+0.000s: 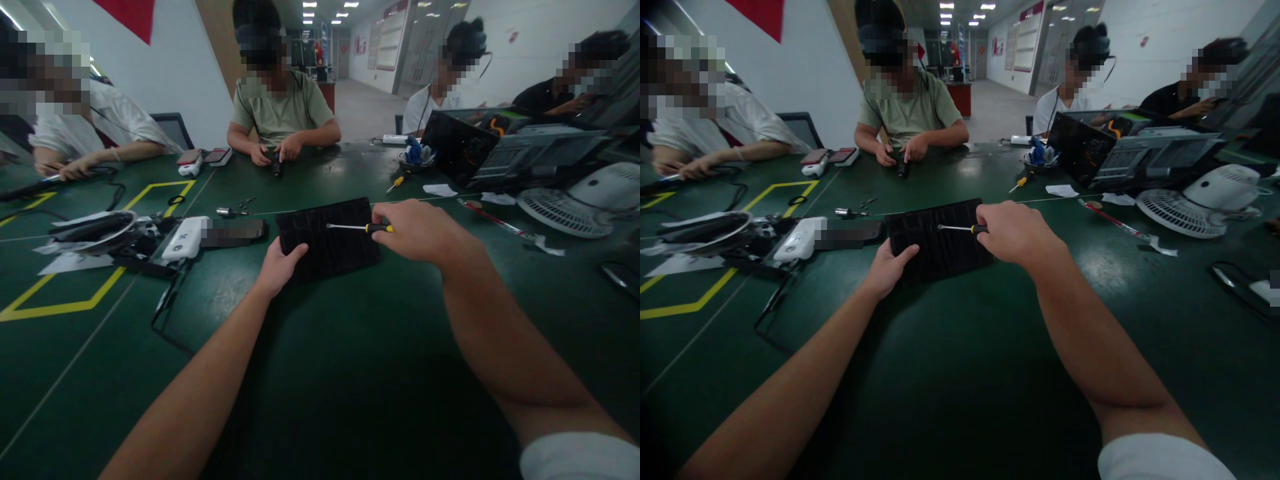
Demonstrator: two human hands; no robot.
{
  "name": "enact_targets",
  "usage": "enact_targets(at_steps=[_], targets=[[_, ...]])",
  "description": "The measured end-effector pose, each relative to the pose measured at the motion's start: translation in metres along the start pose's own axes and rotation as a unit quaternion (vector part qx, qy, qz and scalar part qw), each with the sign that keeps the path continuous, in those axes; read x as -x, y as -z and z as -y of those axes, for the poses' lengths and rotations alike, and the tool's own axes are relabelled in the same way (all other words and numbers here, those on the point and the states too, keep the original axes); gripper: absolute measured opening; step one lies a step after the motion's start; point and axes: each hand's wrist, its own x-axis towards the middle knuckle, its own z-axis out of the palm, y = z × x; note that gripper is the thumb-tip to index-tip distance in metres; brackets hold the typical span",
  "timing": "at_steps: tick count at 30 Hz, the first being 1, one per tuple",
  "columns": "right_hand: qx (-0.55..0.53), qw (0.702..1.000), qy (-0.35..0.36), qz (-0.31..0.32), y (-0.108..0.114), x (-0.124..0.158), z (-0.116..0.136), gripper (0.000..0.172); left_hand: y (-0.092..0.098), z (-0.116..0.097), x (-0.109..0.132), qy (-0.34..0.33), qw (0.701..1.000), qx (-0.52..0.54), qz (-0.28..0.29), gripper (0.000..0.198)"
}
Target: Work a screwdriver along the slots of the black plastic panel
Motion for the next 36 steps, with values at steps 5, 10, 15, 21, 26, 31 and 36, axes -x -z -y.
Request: enact_targets(at_steps=[5, 10, 15, 21, 26, 31, 36], targets=[[0.007, 1.0, 0.001, -0.004, 0.0001, 0.0012, 0.0006, 0.029, -0.0005, 0.0024, -0.002, 0.006, 1.0, 0.001, -0.003, 0.052], [0.009, 1.0, -0.007, -0.008, 0.0, 0.0002, 0.0003, 0.033, 0.0001, 0.0064, -0.0035, 0.002, 1.0, 0.004, -0.005, 0.052], [0.013, 1.0, -0.008, -0.002, -0.0004, -0.0014, 0.0003, 0.037, 0.0003, 0.0059, -0.0026, 0.002, 1.0, 0.016, 0.003, 0.048], [0.011, 1.0, -0.009, 0.014, 0.0004, -0.0018, 0.0016, 0.046, -0.0006, 0.0003, -0.0016, 0.005, 1.0, 0.012, 0.001, 0.048], [-0.002, 1.0, -0.013, 0.011, -0.0007, -0.0024, 0.0011, 0.037, -0.0014, 0.0006, -0.0018, 0.007, 1.0, 0.014, 0.004, 0.047], [-0.006, 1.0, -0.01, -0.014, -0.0042, -0.0044, -0.0035, 0.033, -0.0013, 0.0008, -0.0022, 0.005, 1.0, 0.018, 0.004, 0.05], [-0.003, 1.0, -0.01, -0.01, -0.0062, -0.0063, -0.0057, 0.033, -0.001, 0.0026, -0.0032, 0.007, 1.0, 0.012, 0.01, 0.051]])
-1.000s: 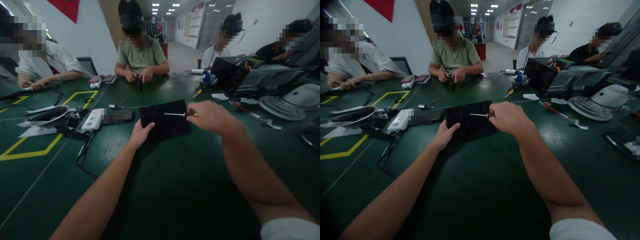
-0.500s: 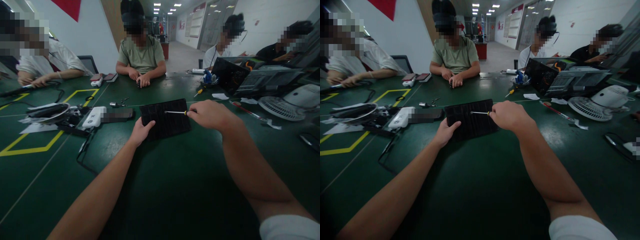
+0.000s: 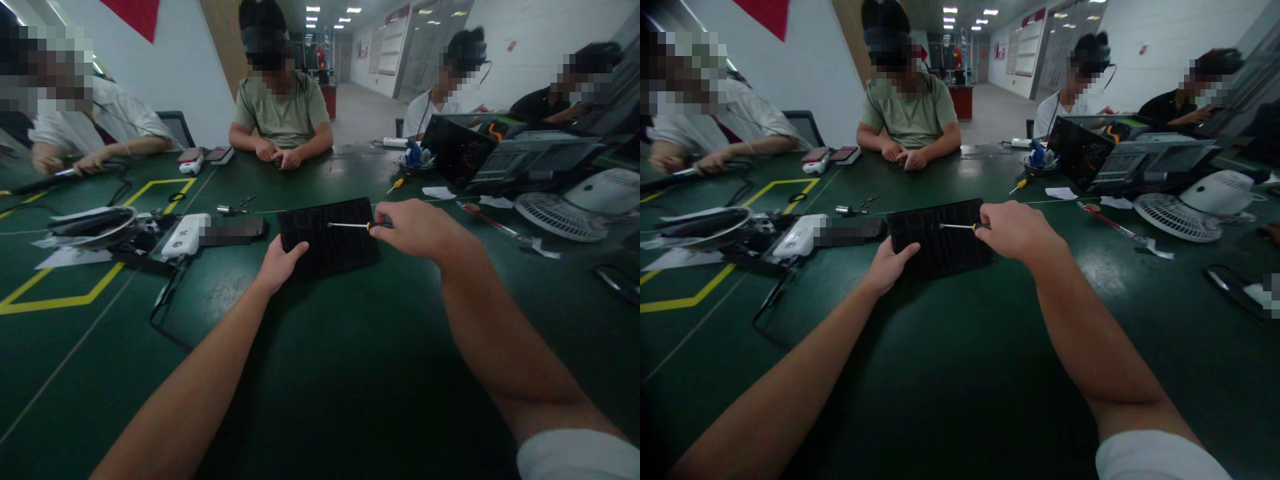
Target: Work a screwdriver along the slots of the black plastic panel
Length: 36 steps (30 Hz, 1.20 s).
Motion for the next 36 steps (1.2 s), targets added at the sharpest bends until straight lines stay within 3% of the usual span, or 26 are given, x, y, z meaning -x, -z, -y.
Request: enact_targets(at_steps=[36], targets=[[0.014, 0.999, -0.003, 0.046, 0.0023, -0.0019, 0.0027, 0.049, 0.0, 0.0001, 0.0, -0.014, 1.0, -0.008, -0.007, 0.052]])
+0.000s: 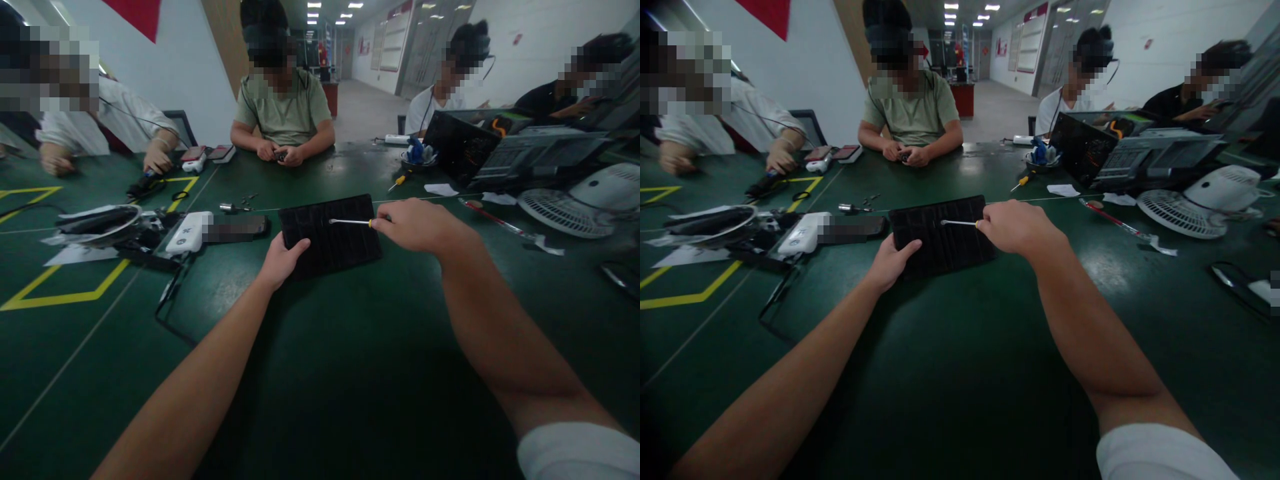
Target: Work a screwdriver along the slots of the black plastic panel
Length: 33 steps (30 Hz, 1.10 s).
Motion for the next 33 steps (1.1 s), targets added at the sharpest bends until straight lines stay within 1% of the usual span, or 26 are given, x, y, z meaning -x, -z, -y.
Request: enact_targets(at_steps=[6, 9, 14, 21, 28, 33], targets=[[-0.003, 1.0, -0.011, -0.004, -0.0027, -0.0007, -0.0012, 0.039, 0.0001, -0.001, 0.0007, 0.011, 1.0, 0.005, 0.011, 0.049], [-0.001, 1.0, -0.006, -0.006, -0.003, -0.001, -0.0028, 0.034, 0.0007, -0.0007, 0.0008, 0.009, 1.0, 0.007, 0.007, 0.05], [-0.008, 1.0, 0.0, -0.003, -0.0003, 0.0005, -0.0033, 0.031, 0.0005, -0.0017, 0.0011, 0.016, 1.0, 0.015, 0.006, 0.05], [-0.009, 1.0, 0.005, -0.001, -0.0012, -0.0015, -0.006, 0.031, 0.0002, -0.0036, 0.0017, 0.012, 1.0, -0.001, 0.005, 0.049], [-0.006, 1.0, 0.006, -0.004, -0.0019, -0.0007, -0.0042, 0.034, -0.0013, -0.0028, 0.0022, 0.012, 1.0, 0.014, 0.006, 0.054], [-0.001, 1.0, 0.009, -0.009, -0.0015, 0.0006, -0.0032, 0.035, -0.0008, -0.0035, 0.003, 0.014, 1.0, 0.015, 0.007, 0.051]])
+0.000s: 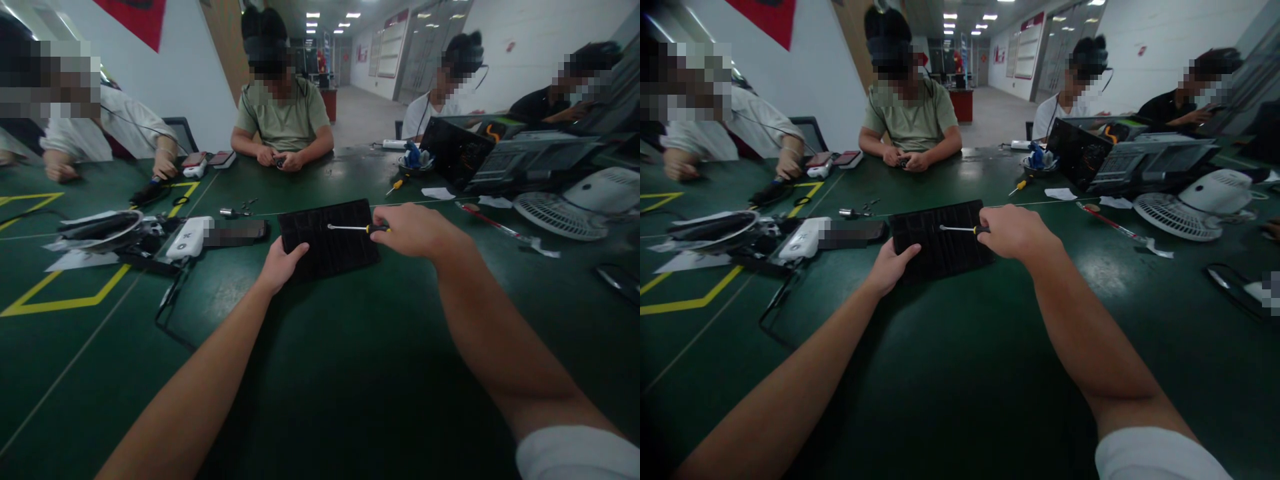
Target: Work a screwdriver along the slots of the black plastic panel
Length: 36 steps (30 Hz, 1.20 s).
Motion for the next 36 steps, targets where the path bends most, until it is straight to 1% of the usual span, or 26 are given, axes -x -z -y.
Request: enact_targets(at_steps=[7, 10, 14, 20, 22, 27, 32, 36], targets=[[-0.005, 1.0, 0.001, 0.006, -0.0007, -0.0019, -0.0003, 0.039, 0.0021, 0.004, -0.0026, 0.001, 1.0, 0.001, 0.004, 0.05], [-0.001, 1.0, 0.006, 0.003, -0.0006, -0.0021, 0.0001, 0.041, 0.0017, 0.0034, -0.0027, 0.0, 1.0, -0.003, -0.002, 0.047], [0.008, 1.0, 0.002, 0.006, 0.0, -0.0027, 0.0006, 0.044, 0.0011, 0.0015, -0.0018, 0.005, 1.0, 0.0, -0.002, 0.049], [0.003, 1.0, -0.008, 0.028, 0.0024, -0.0024, 0.0031, 0.057, -0.0001, -0.0008, 0.0001, 0.002, 1.0, -0.004, -0.002, 0.049], [-0.003, 0.999, -0.012, 0.036, 0.0025, -0.0028, 0.0034, 0.058, -0.0005, -0.001, 0.0003, 0.0, 1.0, -0.003, -0.003, 0.049], [-0.008, 1.0, -0.005, 0.027, 0.0033, -0.002, 0.004, 0.053, 0.0, -0.0003, -0.0005, 0.0, 1.0, -0.008, 0.0, 0.05], [-0.013, 1.0, -0.002, 0.003, 0.0011, -0.0035, 0.0021, 0.042, 0.0004, -0.0009, -0.0004, -0.006, 1.0, -0.01, -0.003, 0.049], [-0.02, 1.0, 0.007, 0.003, -0.0024, -0.0069, -0.0023, 0.034, 0.0005, -0.0011, 0.0, 0.003, 1.0, -0.007, -0.003, 0.049]])
